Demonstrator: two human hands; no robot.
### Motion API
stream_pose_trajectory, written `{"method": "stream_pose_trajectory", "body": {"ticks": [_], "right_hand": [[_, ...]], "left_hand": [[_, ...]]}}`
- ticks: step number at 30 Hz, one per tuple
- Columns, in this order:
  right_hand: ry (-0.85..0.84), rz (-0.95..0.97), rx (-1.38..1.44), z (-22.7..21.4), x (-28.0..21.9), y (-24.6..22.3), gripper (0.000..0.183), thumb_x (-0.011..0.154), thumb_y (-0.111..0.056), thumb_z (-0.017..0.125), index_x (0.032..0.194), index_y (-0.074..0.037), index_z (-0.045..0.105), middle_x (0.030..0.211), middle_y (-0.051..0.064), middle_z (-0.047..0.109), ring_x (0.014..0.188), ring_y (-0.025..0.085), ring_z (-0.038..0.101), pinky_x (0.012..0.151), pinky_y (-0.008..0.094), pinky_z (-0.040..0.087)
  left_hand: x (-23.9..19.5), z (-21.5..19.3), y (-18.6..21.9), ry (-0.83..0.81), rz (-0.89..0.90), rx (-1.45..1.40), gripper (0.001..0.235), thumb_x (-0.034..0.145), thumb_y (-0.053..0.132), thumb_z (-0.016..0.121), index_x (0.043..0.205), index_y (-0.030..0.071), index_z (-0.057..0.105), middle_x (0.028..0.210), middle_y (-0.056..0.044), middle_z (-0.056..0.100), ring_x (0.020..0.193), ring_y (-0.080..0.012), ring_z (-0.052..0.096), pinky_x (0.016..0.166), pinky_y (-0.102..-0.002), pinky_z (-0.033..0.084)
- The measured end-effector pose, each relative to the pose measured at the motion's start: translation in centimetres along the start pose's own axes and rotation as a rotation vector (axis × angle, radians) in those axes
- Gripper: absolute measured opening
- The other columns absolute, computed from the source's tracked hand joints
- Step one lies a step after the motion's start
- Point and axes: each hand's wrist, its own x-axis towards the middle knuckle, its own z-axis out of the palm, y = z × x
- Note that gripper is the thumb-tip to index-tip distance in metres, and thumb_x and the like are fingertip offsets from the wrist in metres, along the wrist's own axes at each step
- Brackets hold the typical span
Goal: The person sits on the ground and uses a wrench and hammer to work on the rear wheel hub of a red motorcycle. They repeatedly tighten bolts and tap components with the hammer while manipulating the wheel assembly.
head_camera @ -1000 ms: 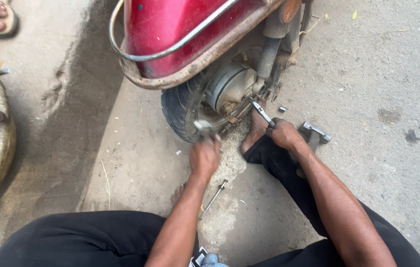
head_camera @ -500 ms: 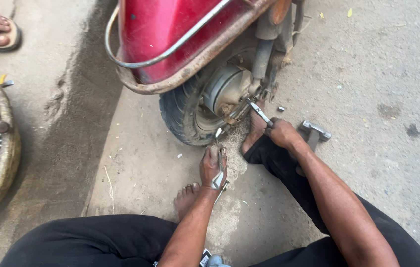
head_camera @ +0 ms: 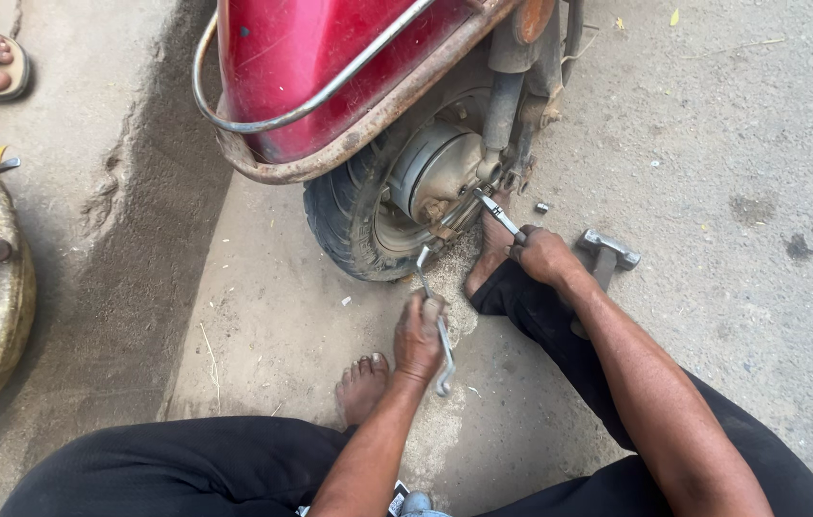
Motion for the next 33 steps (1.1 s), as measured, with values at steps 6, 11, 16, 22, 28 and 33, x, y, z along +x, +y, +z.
{"method": "stream_pose_trajectory", "body": {"ticks": [6,11,16,22,28,33], "right_hand": [[0.026,-0.041,-0.023,-0.5,-0.8,-0.4,0.040,0.097,-0.033,0.066,0.128,-0.006,0.064,0.114,0.018,0.073,0.109,0.032,0.069,0.098,0.045,0.052],[0.015,-0.043,-0.006,-0.3,-0.3,-0.6,0.040,0.097,-0.033,0.064,0.127,-0.007,0.065,0.113,0.017,0.074,0.108,0.031,0.071,0.097,0.046,0.054],[0.009,-0.022,-0.037,0.0,-0.1,-0.2,0.041,0.098,-0.034,0.065,0.128,-0.007,0.063,0.113,0.017,0.073,0.109,0.031,0.070,0.098,0.045,0.053],[0.021,-0.036,-0.039,-0.1,0.1,0.0,0.040,0.097,-0.034,0.066,0.126,-0.007,0.065,0.113,0.018,0.073,0.109,0.032,0.069,0.099,0.046,0.053],[0.038,-0.047,-0.038,0.2,0.3,0.2,0.039,0.096,-0.035,0.066,0.122,-0.006,0.066,0.111,0.018,0.073,0.108,0.032,0.070,0.098,0.046,0.053],[0.047,-0.075,-0.037,0.2,0.6,0.4,0.038,0.095,-0.033,0.066,0.122,-0.005,0.066,0.109,0.019,0.074,0.105,0.034,0.070,0.096,0.046,0.053]], "left_hand": [[-0.9,-0.9,-0.1,-0.040,-0.038,0.003,0.020,0.103,0.012,0.059,0.118,0.025,0.055,0.110,-0.009,0.059,0.089,-0.0208,0.068,0.064,-0.031,0.063],[-1.0,-1.2,-0.9,0.048,0.117,0.062,0.023,0.099,0.019,0.062,0.120,0.020,0.053,0.107,-0.010,0.058,0.094,-0.0277,0.067,0.077,-0.042,0.060],[-1.5,0.2,-0.6,-0.031,0.074,0.016,0.028,0.099,0.014,0.060,0.124,0.023,0.052,0.112,-0.014,0.058,0.094,-0.0288,0.068,0.074,-0.040,0.060],[-1.1,1.1,0.5,0.071,0.190,0.063,0.027,0.100,0.012,0.055,0.125,0.017,0.047,0.118,-0.020,0.057,0.106,-0.0326,0.065,0.090,-0.041,0.060],[0.1,2.1,3.0,-0.169,-0.252,-0.293,0.044,0.107,0.033,0.045,0.132,-0.004,0.040,0.111,-0.027,0.057,0.104,-0.0379,0.062,0.095,-0.047,0.051],[0.3,2.1,2.9,-0.075,-0.153,-0.221,0.052,0.107,0.035,0.047,0.133,-0.009,0.040,0.116,-0.033,0.055,0.109,-0.0444,0.058,0.101,-0.050,0.045]]}}
